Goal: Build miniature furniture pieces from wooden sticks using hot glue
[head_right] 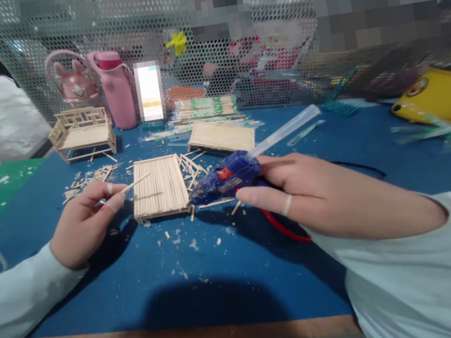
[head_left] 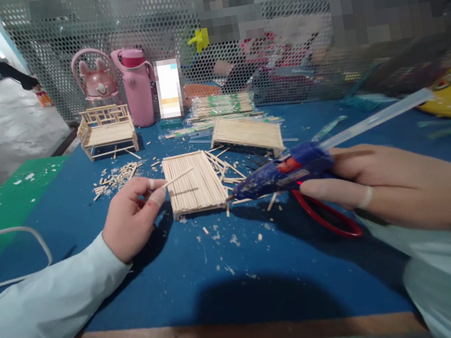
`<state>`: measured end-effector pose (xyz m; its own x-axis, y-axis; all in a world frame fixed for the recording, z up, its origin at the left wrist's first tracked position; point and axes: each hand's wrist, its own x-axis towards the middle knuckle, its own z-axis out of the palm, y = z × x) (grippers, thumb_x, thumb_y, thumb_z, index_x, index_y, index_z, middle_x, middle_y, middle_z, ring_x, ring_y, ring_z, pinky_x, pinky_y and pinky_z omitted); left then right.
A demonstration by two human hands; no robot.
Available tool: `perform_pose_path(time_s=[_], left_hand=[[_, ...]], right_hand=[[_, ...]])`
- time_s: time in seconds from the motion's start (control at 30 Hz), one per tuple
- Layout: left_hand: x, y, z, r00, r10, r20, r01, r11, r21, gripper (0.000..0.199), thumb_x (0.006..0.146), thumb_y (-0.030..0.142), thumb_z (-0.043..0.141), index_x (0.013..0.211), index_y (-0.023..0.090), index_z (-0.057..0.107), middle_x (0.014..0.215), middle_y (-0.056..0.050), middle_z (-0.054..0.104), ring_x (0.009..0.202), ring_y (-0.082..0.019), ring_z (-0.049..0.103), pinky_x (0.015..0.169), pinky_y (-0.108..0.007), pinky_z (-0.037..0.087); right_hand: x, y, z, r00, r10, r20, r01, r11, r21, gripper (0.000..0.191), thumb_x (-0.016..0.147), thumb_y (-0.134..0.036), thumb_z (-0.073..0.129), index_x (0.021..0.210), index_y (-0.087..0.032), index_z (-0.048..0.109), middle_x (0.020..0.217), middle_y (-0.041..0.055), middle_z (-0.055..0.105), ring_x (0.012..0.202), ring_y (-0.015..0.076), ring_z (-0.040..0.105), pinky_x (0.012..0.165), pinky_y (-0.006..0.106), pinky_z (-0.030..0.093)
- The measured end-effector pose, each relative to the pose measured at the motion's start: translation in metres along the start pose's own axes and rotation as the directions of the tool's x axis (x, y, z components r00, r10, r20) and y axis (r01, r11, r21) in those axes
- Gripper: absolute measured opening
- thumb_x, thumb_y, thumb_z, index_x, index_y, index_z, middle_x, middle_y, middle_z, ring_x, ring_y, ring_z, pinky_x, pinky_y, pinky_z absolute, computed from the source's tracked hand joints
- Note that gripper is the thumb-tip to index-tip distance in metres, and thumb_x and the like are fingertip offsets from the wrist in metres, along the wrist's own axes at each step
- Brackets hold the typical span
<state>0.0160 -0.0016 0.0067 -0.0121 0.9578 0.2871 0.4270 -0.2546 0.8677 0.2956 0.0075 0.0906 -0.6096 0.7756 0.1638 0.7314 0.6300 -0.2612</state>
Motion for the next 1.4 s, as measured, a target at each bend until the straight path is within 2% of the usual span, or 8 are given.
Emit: perform_pose_path(time_s=[0.27,0.37,0.5,0.67,0.83,1.23,1.3,1.4], left_hand=[[-0.008,0.006,0.004,0.922,0.378,0.084,-0.384,0.861,0.334,0.020,0.080,0.025,0.057,0.096,0.022,0.069,0.081,-0.005,0.064,0.077,-0.017,0.055,0.071,-0.027,0.042],[-0.010,0.009,0.007,0.893,0.423,0.153,-0.450,0.832,0.324,0.015,0.080,0.025,0.056,0.087,0.020,0.069,0.080,-0.005,0.066,0.078,-0.017,0.057,0.073,-0.027,0.042],[-0.011,0.012,0.011,0.891,0.415,0.186,-0.454,0.825,0.338,0.014,0.081,0.024,0.055,0.080,0.019,0.068,0.077,-0.005,0.066,0.076,-0.018,0.057,0.073,-0.028,0.041],[-0.009,0.010,0.016,0.886,0.426,0.182,-0.463,0.797,0.389,0.014,0.080,0.024,0.055,0.080,0.019,0.068,0.079,-0.006,0.065,0.079,-0.019,0.055,0.075,-0.032,0.040],[-0.006,0.005,0.019,0.891,0.420,0.171,-0.450,0.776,0.442,0.011,0.078,0.022,0.057,0.078,0.018,0.067,0.077,-0.006,0.062,0.080,-0.020,0.053,0.075,-0.035,0.039],[-0.009,0.006,0.019,0.906,0.375,0.196,-0.423,0.800,0.425,0.010,0.077,0.020,0.056,0.074,0.016,0.066,0.076,-0.004,0.058,0.078,-0.019,0.049,0.073,-0.034,0.040],[-0.009,0.006,0.019,0.910,0.362,0.201,-0.414,0.805,0.425,0.012,0.077,0.020,0.056,0.073,0.016,0.066,0.076,-0.004,0.057,0.077,-0.019,0.049,0.073,-0.034,0.040],[-0.008,0.006,0.019,0.907,0.366,0.209,-0.422,0.796,0.434,0.013,0.078,0.022,0.055,0.073,0.016,0.066,0.076,-0.005,0.057,0.076,-0.019,0.049,0.072,-0.034,0.040]], right_hand=[[-0.002,0.021,-0.001,0.954,0.252,-0.160,-0.245,0.968,0.061,0.052,0.074,-0.067,0.039,0.051,-0.023,0.056,0.065,0.0056,0.062,0.058,0.0196,0.055,0.059,0.035,0.047],[0.006,0.030,0.006,0.882,0.331,-0.336,-0.328,0.942,0.066,0.045,0.078,-0.058,0.037,0.053,-0.021,0.048,0.066,0.0047,0.055,0.063,0.0173,0.052,0.070,0.036,0.045],[0.020,0.046,0.019,0.791,0.431,-0.435,-0.425,0.898,0.118,0.028,0.078,-0.033,0.043,0.101,-0.017,0.045,0.070,0.0027,0.052,0.063,0.0165,0.051,0.066,0.033,0.042],[0.036,0.064,0.033,0.787,0.456,-0.416,-0.563,0.806,-0.181,0.039,0.083,-0.032,0.039,0.117,-0.012,0.040,0.102,0.0197,0.059,0.085,0.0287,0.057,0.071,0.038,0.040],[0.048,0.079,0.048,0.877,0.383,-0.290,-0.474,0.786,-0.396,0.036,0.081,-0.026,0.040,0.114,-0.015,0.052,0.111,0.0168,0.062,0.098,0.0334,0.057,0.076,0.043,0.040],[0.041,0.064,0.042,0.870,0.228,-0.436,-0.423,0.800,-0.426,0.041,0.071,-0.012,0.045,0.109,-0.013,0.060,0.106,0.0173,0.064,0.092,0.0335,0.057,0.072,0.044,0.043],[0.034,0.041,0.040,0.863,0.084,-0.498,-0.311,0.864,-0.395,0.035,0.075,-0.013,0.046,0.107,-0.011,0.061,0.104,0.0180,0.063,0.092,0.0311,0.056,0.075,0.043,0.043],[0.025,0.003,0.048,0.889,-0.248,-0.386,0.123,0.939,-0.321,0.023,0.085,-0.019,0.043,0.093,-0.017,0.064,0.088,0.0090,0.065,0.082,0.0201,0.057,0.072,0.032,0.044]])
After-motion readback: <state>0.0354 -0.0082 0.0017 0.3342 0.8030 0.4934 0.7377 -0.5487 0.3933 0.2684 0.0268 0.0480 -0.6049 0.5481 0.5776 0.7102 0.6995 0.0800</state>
